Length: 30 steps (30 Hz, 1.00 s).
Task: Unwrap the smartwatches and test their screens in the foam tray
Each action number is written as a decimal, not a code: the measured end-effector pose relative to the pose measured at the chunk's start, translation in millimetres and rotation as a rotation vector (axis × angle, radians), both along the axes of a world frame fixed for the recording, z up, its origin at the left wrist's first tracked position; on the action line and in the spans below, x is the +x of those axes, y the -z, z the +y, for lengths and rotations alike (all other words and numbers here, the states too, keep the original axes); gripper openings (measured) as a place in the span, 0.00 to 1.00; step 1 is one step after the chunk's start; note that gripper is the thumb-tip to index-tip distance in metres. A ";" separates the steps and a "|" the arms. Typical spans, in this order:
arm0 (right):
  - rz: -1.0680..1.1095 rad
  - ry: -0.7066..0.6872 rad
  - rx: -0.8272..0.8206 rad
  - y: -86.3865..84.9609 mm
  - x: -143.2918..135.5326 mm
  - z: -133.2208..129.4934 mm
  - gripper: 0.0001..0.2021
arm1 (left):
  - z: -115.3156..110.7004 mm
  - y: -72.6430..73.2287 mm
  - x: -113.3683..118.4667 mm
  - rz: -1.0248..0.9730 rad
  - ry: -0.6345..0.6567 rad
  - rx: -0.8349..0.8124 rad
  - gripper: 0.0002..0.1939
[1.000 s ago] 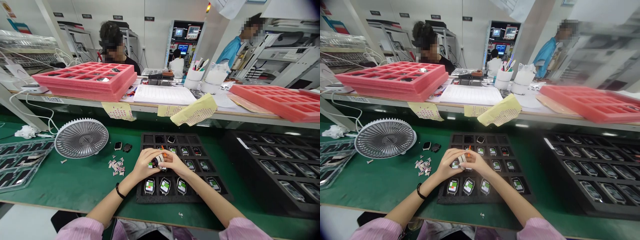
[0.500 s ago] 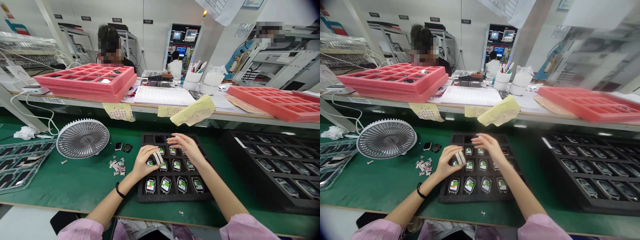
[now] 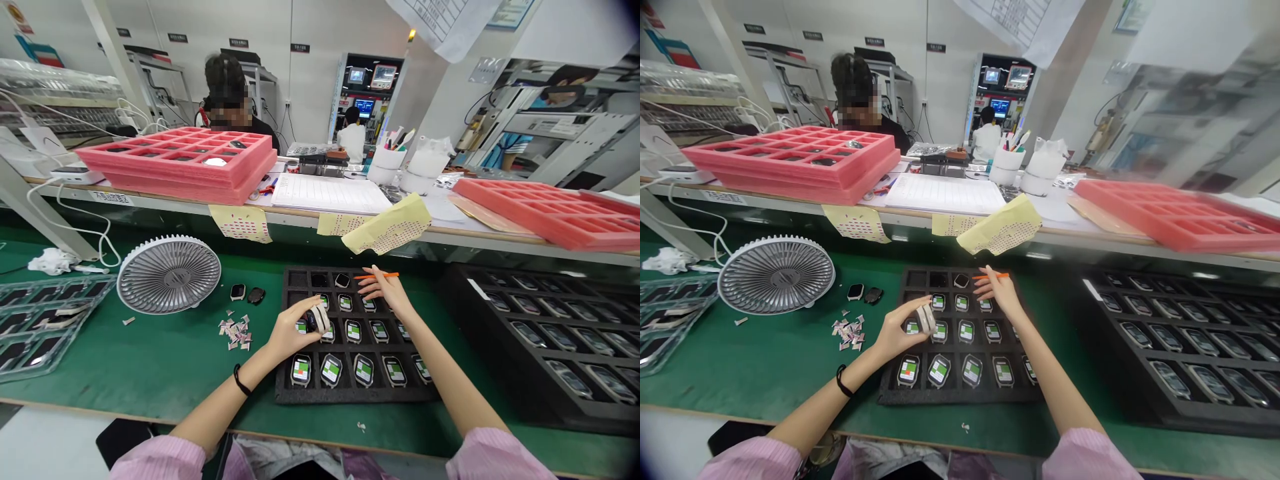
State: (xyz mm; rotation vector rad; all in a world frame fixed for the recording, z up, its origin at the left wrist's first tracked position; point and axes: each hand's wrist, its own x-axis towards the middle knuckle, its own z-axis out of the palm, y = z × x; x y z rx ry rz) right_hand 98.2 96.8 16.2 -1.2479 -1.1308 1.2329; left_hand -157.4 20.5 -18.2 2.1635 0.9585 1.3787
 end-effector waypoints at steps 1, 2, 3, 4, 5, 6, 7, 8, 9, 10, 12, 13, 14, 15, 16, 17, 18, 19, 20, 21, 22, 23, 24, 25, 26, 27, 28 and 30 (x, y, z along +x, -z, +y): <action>0.003 -0.012 0.029 -5.0 -5.6 -9.3 0.21 | -0.6 1.3 1.0 -0.009 -0.010 -0.065 0.26; 0.006 -0.039 0.083 -9.4 -12.4 -19.8 0.22 | -0.9 2.6 2.1 -0.017 -0.022 -0.128 0.25; 0.018 -0.060 0.153 -12.6 -20.0 -31.1 0.22 | -1.1 3.5 3.2 -0.024 -0.030 -0.183 0.25; 0.033 -0.072 0.213 -14.3 -27.8 -42.4 0.22 | -1.0 4.1 4.1 -0.033 -0.034 -0.226 0.25; 0.047 -0.073 0.262 -14.3 -35.3 -53.0 0.21 | -0.8 4.4 4.8 -0.043 -0.029 -0.255 0.25; 0.058 -0.054 0.300 -12.7 -42.2 -62.4 0.21 | -0.3 4.4 5.3 -0.057 -0.021 -0.272 0.25; 0.063 -0.036 0.322 -10.0 -48.1 -70.2 0.22 | 0.2 4.1 5.5 -0.073 -0.014 -0.282 0.25; 0.068 -0.029 0.334 -6.6 -52.8 -76.0 0.23 | 0.8 3.8 5.5 -0.087 -0.008 -0.290 0.24; 0.072 -0.030 0.338 -3.0 -56.3 -80.0 0.24 | 1.4 3.4 5.3 -0.097 -0.005 -0.295 0.24; 0.076 -0.038 0.336 0.4 -58.6 -82.2 0.24 | 1.8 3.2 5.1 -0.103 -0.004 -0.299 0.24; 0.084 -0.059 0.325 5.3 -60.9 -83.2 0.25 | 2.5 3.1 4.6 -0.102 -0.006 -0.305 0.24; 0.086 -0.061 0.321 6.4 -61.3 -82.7 0.25 | 2.7 3.2 4.5 -0.100 -0.008 -0.307 0.24; 0.086 -0.061 0.318 6.7 -61.3 -82.0 0.25 | 2.8 3.4 4.4 -0.098 -0.012 -0.308 0.25; 0.086 -0.061 0.318 6.3 -61.3 -81.5 0.25 | 2.9 3.6 4.3 -0.096 -0.016 -0.307 0.25; 0.085 -0.063 0.319 5.5 -61.3 -81.2 0.25 | 2.9 3.8 4.4 -0.092 -0.019 -0.305 0.25; 0.084 -0.067 0.322 4.3 -61.5 -81.1 0.25 | 3.0 4.0 4.4 -0.087 -0.021 -0.303 0.25; 0.083 -0.070 0.325 3.1 -61.7 -81.3 0.25 | 3.0 4.1 4.4 -0.080 -0.021 -0.300 0.25; 0.083 -0.073 0.328 1.8 -62.1 -81.8 0.25 | 3.0 4.2 4.5 -0.072 -0.020 -0.298 0.25; 0.081 -0.074 0.333 0.6 -62.6 -82.4 0.25 | 3.0 4.4 4.4 -0.066 -0.021 -0.296 0.25; 0.077 -0.075 0.340 -0.4 -63.1 -83.0 0.26 | 3.0 4.6 4.3 -0.061 -0.023 -0.292 0.25; 0.068 -0.075 0.347 -1.2 -63.7 -83.6 0.26 | 3.0 5.0 4.1 -0.057 -0.027 -0.286 0.25; 0.053 -0.075 0.356 -1.7 -64.3 -84.2 0.26 | 2.9 5.6 3.9 -0.052 -0.032 -0.279 0.25; 0.035 -0.074 0.364 -1.9 -64.9 -84.8 0.26 | 2.9 6.4 3.7 -0.045 -0.037 -0.269 0.25; 0.013 -0.074 0.373 -1.8 -65.4 -85.2 0.27 | 2.9 7.2 3.5 -0.036 -0.040 -0.259 0.26; -0.008 -0.074 0.382 -1.5 -65.7 -85.5 0.27 | 2.8 8.1 3.3 -0.027 -0.044 -0.251 0.26; -0.027 -0.075 0.390 -0.9 -66.0 -85.8 0.27 | 2.8 8.8 3.2 -0.020 -0.048 -0.245 0.27; -0.040 -0.077 0.397 -0.2 -66.1 -86.0 0.28 | 2.8 9.3 3.2 -0.017 -0.053 -0.243 0.27; -0.050 -0.086 0.409 1.0 -65.9 -86.4 0.28 | 2.7 9.5 3.4 -0.023 -0.059 -0.249 0.27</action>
